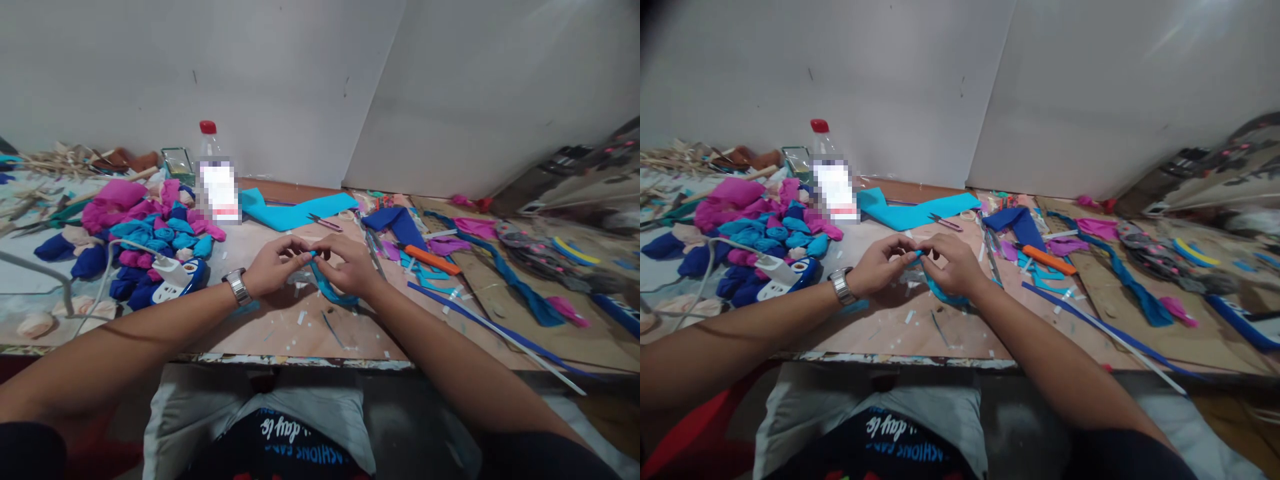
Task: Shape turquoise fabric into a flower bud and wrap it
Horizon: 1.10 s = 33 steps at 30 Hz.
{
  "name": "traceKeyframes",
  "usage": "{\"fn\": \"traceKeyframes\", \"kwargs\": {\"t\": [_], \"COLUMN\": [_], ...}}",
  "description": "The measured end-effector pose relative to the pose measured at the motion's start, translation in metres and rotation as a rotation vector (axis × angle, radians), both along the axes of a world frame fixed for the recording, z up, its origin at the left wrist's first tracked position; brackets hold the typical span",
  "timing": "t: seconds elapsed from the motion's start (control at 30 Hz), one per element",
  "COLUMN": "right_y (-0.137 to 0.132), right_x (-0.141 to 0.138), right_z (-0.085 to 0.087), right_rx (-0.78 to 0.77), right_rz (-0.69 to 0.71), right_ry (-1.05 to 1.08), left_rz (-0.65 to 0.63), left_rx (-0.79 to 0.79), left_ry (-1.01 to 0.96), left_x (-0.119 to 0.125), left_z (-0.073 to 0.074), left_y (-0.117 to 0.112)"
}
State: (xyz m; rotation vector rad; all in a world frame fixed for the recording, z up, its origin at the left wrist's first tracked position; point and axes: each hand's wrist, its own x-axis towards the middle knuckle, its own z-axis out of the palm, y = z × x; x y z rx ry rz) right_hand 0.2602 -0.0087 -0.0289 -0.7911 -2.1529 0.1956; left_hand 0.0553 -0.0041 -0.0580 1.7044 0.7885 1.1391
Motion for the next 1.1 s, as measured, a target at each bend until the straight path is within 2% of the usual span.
{"fn": "traceKeyframes", "kwargs": {"t": [0.27, 0.4, 0.57, 0.7, 1.1], "right_y": [-0.003, -0.0038, -0.0034, -0.0031, -0.0018], "right_x": [-0.0025, -0.0021, -0.0008, 0.0001, 0.0], "right_z": [0.0017, -0.0003, -0.001, 0.0017, 0.0017], "right_rx": [0.006, 0.004, 0.025, 0.108, 0.14], "right_rz": [0.035, -0.054, -0.092, -0.094, -0.101], "right_ry": [-0.059, -0.013, -0.007, -0.019, -0.044], "left_rz": [0.058, 0.07, 0.112, 0.145, 0.122], "left_rx": [0.109, 0.154, 0.162, 0.175, 0.119], "left_ry": [-0.021, -0.028, -0.022, -0.017, -0.04], "left_x": [-0.0007, -0.0007, -0.0015, -0.0023, -0.0024], "left_z": [0.0001, 0.0021, 0.0033, 0.0044, 0.0016], "left_y": [0.0005, 0.0002, -0.0007, -0.0006, 0.0001]}}
